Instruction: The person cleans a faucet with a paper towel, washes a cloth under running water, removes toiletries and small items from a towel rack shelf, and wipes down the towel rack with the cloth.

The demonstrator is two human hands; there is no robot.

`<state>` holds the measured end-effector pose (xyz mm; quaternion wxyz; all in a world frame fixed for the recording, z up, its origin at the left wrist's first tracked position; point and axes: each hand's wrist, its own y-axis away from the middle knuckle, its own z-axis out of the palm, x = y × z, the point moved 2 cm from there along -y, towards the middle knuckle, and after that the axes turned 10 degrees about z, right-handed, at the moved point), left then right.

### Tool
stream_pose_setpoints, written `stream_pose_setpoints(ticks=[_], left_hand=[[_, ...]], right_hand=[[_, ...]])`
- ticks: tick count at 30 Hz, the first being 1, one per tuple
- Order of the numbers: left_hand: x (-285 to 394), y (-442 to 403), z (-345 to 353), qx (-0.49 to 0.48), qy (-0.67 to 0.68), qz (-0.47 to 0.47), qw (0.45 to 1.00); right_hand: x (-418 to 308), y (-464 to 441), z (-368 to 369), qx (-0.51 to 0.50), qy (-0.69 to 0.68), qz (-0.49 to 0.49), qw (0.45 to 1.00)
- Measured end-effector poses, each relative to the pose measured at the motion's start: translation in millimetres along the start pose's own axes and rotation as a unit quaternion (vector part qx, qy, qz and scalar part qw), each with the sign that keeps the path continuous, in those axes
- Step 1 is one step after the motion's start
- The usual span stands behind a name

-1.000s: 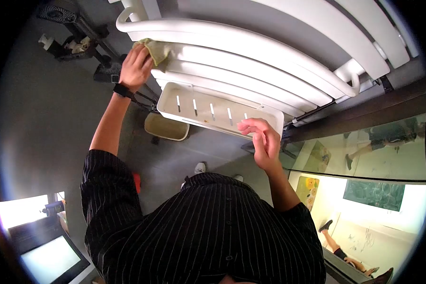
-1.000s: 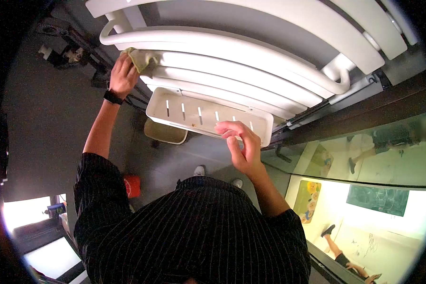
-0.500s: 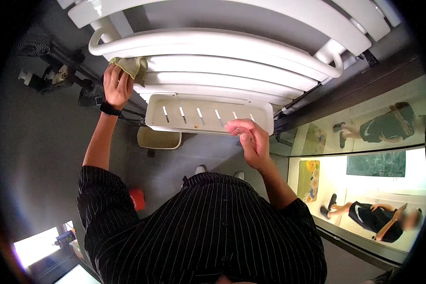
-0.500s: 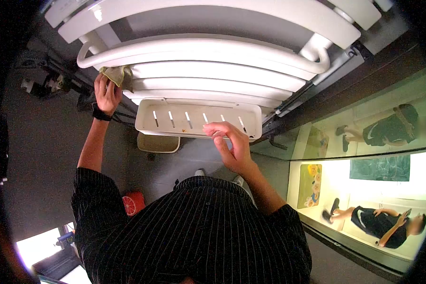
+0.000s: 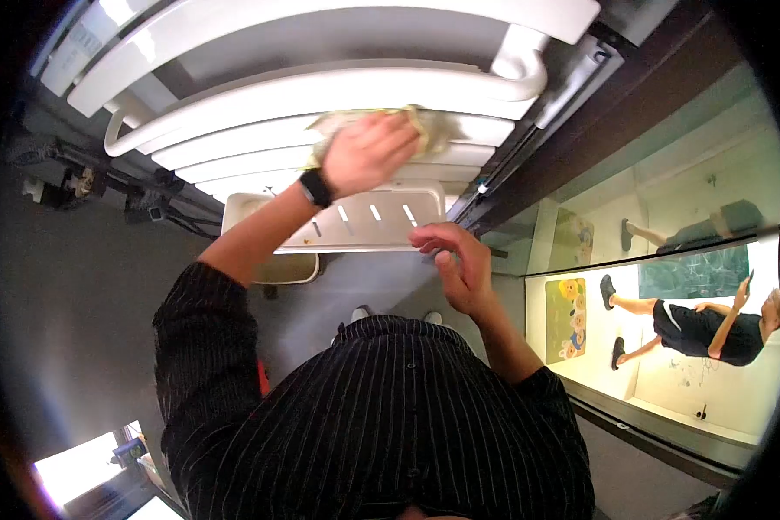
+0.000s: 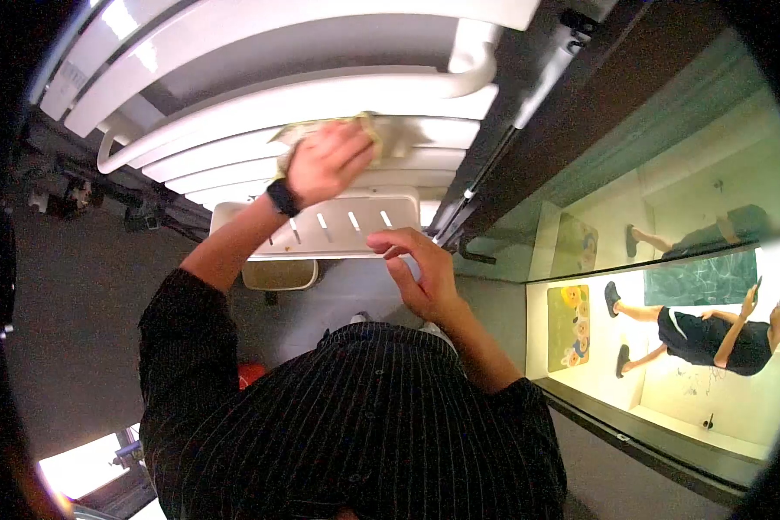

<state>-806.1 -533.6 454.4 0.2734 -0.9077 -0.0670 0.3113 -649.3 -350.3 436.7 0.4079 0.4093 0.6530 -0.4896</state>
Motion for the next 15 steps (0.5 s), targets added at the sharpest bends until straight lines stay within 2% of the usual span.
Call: stream_pose_setpoints(ticks=[2,7,12,15], left_hand=[[16.7,-50.2,17.7,0.044,0.033,0.002,0.998],[40.4,-124.7,45.2,0.079,0.062,0.004,0.995],[36.5,-112.1,38.7,0.07,0.042,0.009,0.997],[24.1,-84.9,16.3,-0.009,0.0,0.027,1.0]], right_hand=[[-3.0,7.2,-18.4,-0.002,0.012,-0.003,1.0],[1.8,20.1,-55.8,0.012,-0.006,-0.014,1.0],[2.6,20.6,-66.0,-0.005,-0.023,-0.028,0.999],[1.9,15.0,-64.5,-0.019,-0.014,-0.033,0.999]])
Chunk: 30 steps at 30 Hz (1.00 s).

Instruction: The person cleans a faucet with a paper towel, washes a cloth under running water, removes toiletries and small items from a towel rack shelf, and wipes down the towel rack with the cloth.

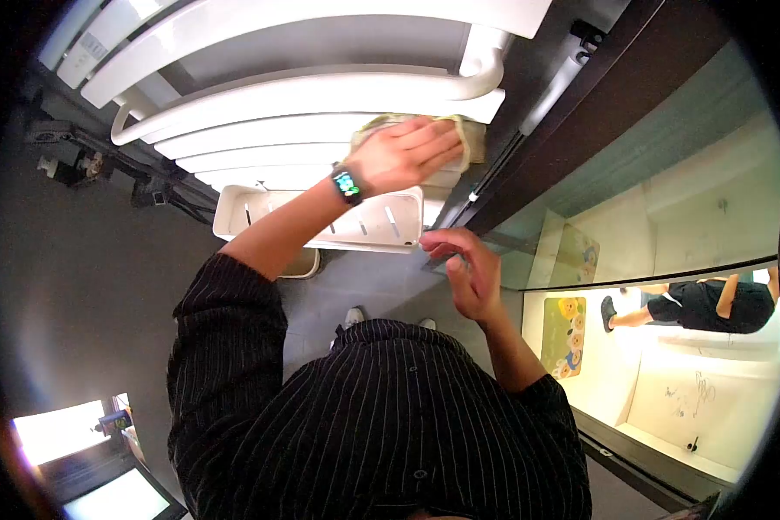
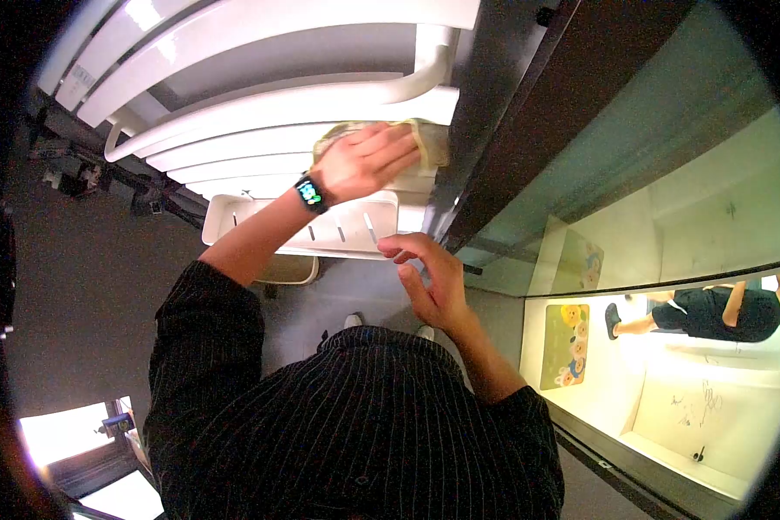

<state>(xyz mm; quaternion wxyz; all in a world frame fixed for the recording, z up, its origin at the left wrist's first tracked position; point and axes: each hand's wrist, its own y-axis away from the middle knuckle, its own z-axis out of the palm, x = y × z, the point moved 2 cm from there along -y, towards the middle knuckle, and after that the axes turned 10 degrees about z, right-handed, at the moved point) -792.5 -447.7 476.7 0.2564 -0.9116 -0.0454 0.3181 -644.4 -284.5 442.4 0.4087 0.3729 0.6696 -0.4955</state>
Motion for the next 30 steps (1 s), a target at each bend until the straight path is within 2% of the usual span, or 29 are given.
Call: stream_pose_setpoints(ticks=[5,9,11,12,16,20,23,24,25,26,27,28,30], left_hand=[[-13.6,54.4,-17.3,-0.023,-0.007,-0.025,0.999],[-4.0,31.1,0.3,0.018,-0.011,-0.036,0.999],[4.1,18.1,17.5,0.007,-0.001,-0.027,1.0],[6.1,10.3,25.3,0.05,-0.013,-0.011,0.999],[-4.2,13.8,6.9,0.034,-0.023,0.002,0.999],[-29.9,125.8,-20.0,-0.022,-0.111,-0.005,0.994],[-54.2,208.8,-60.8,-0.04,-0.103,-0.02,0.994],[-59.9,247.0,-57.8,0.031,-0.122,-0.031,0.992],[-63.9,263.6,-71.2,-0.009,-0.08,-0.123,0.989],[-70.4,276.2,-92.8,-0.038,-0.119,-0.061,0.99],[-76.8,322.4,-88.7,-0.026,-0.112,-0.075,0.991],[-80.4,333.8,-110.6,-0.081,-0.117,-0.087,0.986],[-89.6,373.9,-136.0,-0.125,-0.134,-0.117,0.976]], right_hand=[[2.5,3.6,-1.7,0.007,-0.001,0.006,1.0],[4.7,7.7,-1.7,0.0,0.002,0.013,1.0],[6.8,3.9,7.1,-0.011,-0.009,0.008,1.0],[7.4,-0.4,13.2,-0.012,-0.026,0.01,1.0],[5.9,-23.4,38.5,-0.046,-0.038,-0.01,0.998],[4.5,-44.5,71.5,-0.08,-0.039,-0.006,0.996],[4.7,-56.0,99.8,-0.087,-0.036,-0.006,0.995],[3.0,-59.1,108.6,-0.089,-0.033,-0.01,0.995],[1.5,-60.9,115.6,-0.09,-0.03,-0.014,0.995],[0.7,-62.1,121.2,-0.098,-0.018,-0.012,0.995],[-0.4,-62.2,127.2,-0.096,-0.014,-0.011,0.995],[-1.6,-61.8,132.9,-0.094,-0.01,-0.01,0.995],[-2.2,-62.4,140.7,-0.087,-0.001,-0.009,0.996]])
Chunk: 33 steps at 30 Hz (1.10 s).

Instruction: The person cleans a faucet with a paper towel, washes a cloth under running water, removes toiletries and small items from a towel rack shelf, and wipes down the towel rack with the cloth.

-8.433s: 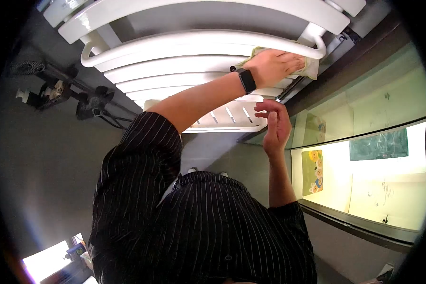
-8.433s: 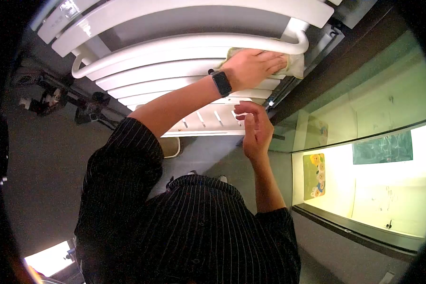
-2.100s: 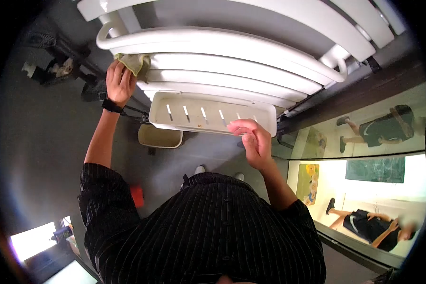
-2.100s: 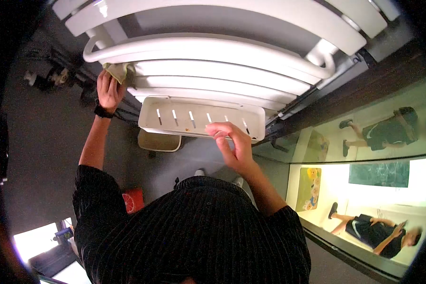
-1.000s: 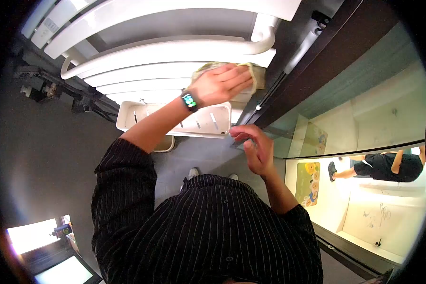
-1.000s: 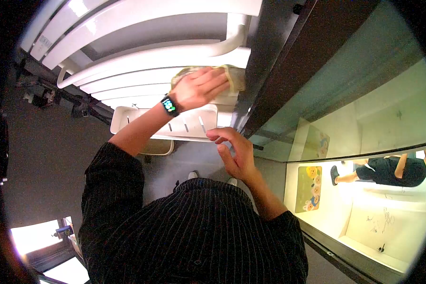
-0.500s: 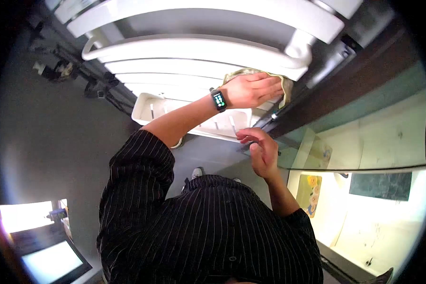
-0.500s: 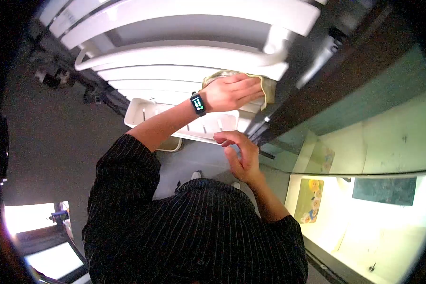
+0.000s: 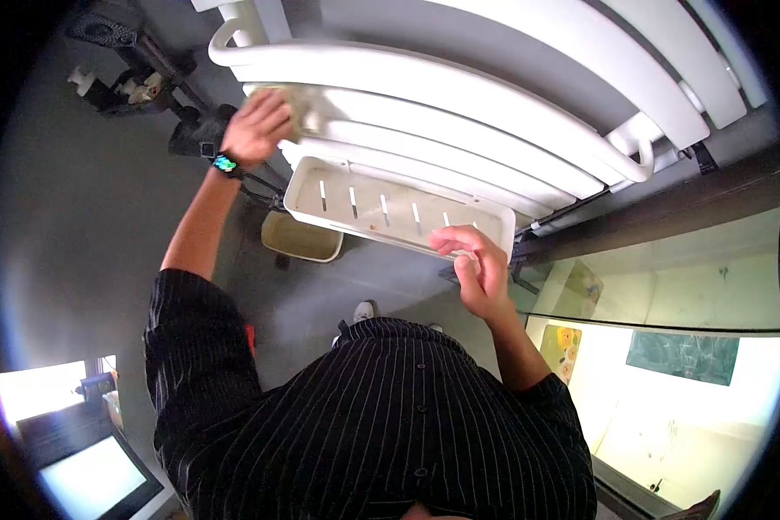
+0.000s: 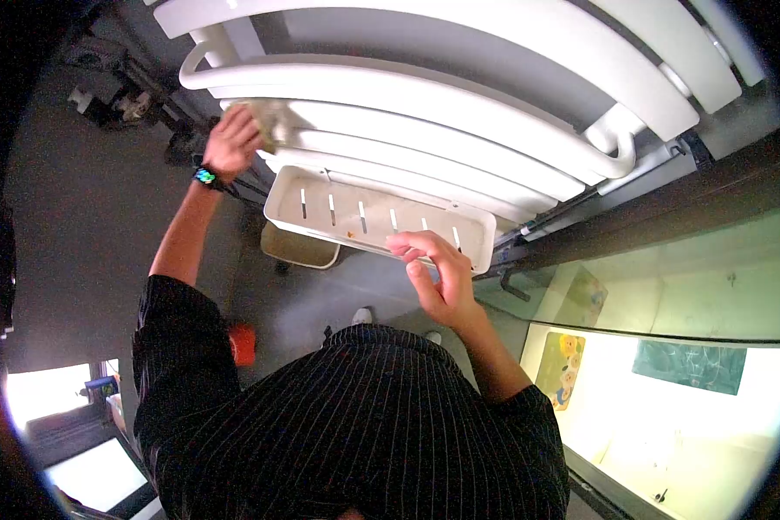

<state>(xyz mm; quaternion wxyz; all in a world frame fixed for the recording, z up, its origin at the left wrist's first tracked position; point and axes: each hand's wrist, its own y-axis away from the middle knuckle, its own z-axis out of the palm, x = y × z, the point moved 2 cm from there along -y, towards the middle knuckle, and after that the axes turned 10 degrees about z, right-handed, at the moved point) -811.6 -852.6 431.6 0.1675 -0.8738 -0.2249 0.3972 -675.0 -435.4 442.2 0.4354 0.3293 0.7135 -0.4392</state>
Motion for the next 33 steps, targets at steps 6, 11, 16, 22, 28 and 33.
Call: stream_pose_setpoints(ticks=[6,11,16,22,28,33], left_hand=[[-6.7,15.8,-13.5,-0.045,0.019,0.002,0.999],[36.2,-49.1,54.1,-0.129,-0.077,0.147,0.978],[116.2,-235.5,17.2,-0.002,0.028,0.11,0.994],[197.3,-391.5,21.2,0.087,0.062,0.08,0.991],[198.4,-418.0,2.4,0.072,0.018,0.067,0.995],[146.5,-325.5,-7.5,-0.025,0.081,0.012,0.996]], right_hand=[[0.2,0.6,13.3,0.007,0.007,0.0,1.0],[2.0,14.2,6.1,0.022,0.004,0.016,1.0],[-5.5,37.4,-32.3,0.054,0.023,0.018,0.998],[-3.8,68.5,-82.9,0.097,0.019,0.02,0.995],[-2.4,61.9,-100.9,0.082,-0.005,0.002,0.997],[0.3,45.2,-88.8,0.053,-0.029,-0.013,0.998]])
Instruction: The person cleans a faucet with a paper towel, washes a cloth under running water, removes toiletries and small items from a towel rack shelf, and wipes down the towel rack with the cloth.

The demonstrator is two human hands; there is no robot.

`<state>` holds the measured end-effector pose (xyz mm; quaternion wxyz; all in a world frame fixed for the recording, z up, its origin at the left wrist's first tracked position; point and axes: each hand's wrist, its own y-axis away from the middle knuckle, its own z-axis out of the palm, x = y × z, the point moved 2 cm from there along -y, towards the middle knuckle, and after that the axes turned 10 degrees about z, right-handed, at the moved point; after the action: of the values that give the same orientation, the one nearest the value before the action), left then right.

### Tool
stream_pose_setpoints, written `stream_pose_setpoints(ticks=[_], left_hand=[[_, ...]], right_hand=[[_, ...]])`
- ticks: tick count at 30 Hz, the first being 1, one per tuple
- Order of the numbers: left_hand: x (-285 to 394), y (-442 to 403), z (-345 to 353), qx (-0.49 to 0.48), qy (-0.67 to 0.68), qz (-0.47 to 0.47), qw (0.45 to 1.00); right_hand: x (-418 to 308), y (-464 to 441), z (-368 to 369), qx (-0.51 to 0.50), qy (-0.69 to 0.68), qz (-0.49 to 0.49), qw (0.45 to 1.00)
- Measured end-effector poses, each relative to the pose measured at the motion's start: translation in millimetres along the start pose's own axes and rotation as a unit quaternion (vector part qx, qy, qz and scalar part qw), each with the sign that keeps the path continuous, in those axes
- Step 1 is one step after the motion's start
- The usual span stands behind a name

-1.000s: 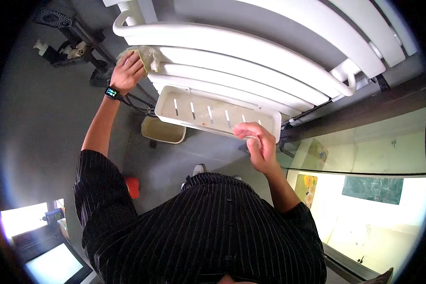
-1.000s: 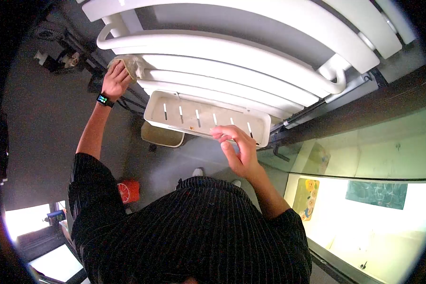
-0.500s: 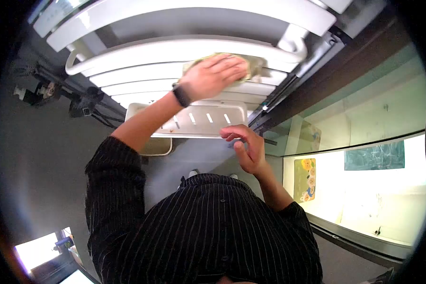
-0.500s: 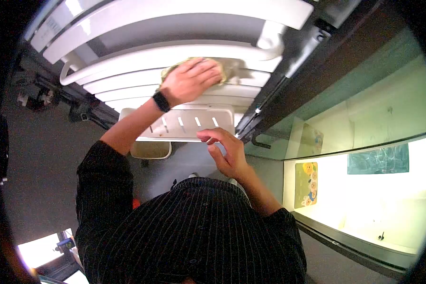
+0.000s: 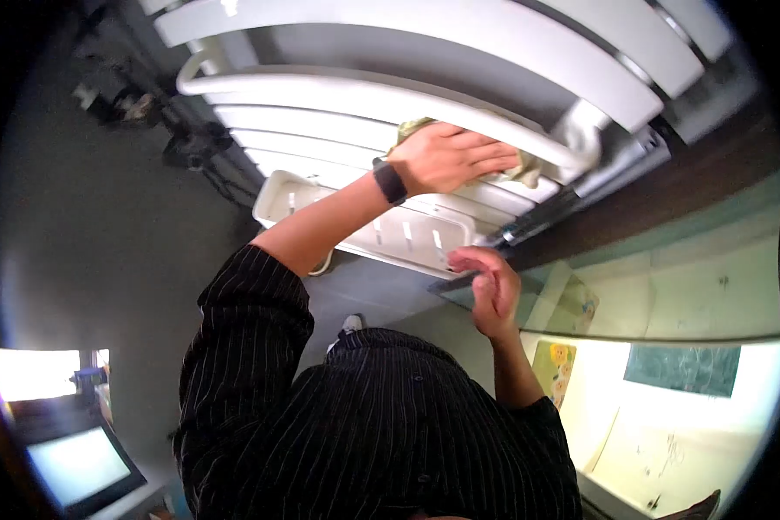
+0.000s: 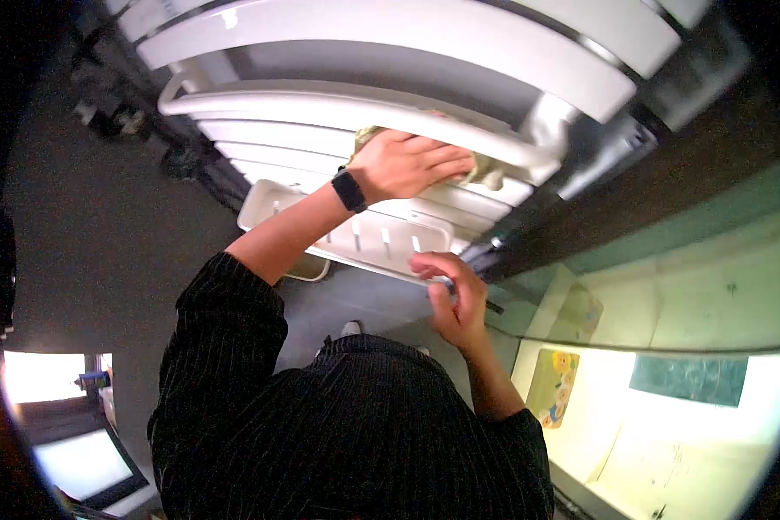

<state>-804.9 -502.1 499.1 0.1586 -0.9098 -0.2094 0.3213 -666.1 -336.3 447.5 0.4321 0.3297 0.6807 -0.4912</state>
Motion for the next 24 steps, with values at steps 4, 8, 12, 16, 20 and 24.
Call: stream_pose_setpoints(ticks=[4,8,12,16,20,24], left_hand=[[-50.7,97.9,-10.1,-0.067,-0.039,-0.087,0.993],[-102.7,201.5,-17.3,-0.106,-0.106,-0.186,0.971],[-135.6,255.3,-30.2,0.089,-0.136,-0.207,0.965],[-136.6,259.0,-24.7,0.111,-0.141,-0.241,0.954],[-138.4,260.4,-15.8,0.223,-0.101,-0.314,0.917],[-124.2,266.4,-10.5,0.231,-0.054,-0.352,0.905]], right_hand=[[7.8,-13.9,22.6,-0.005,0.016,0.019,1.0],[8.1,-29.5,52.6,-0.028,0.016,0.013,0.999],[15.1,-38.0,83.0,-0.038,0.012,0.028,0.999],[10.9,-43.6,111.2,-0.038,0.012,0.019,0.999],[3.7,-40.1,123.6,-0.029,0.036,0.024,0.999],[2.2,-34.3,127.5,-0.025,0.053,0.032,0.998]])
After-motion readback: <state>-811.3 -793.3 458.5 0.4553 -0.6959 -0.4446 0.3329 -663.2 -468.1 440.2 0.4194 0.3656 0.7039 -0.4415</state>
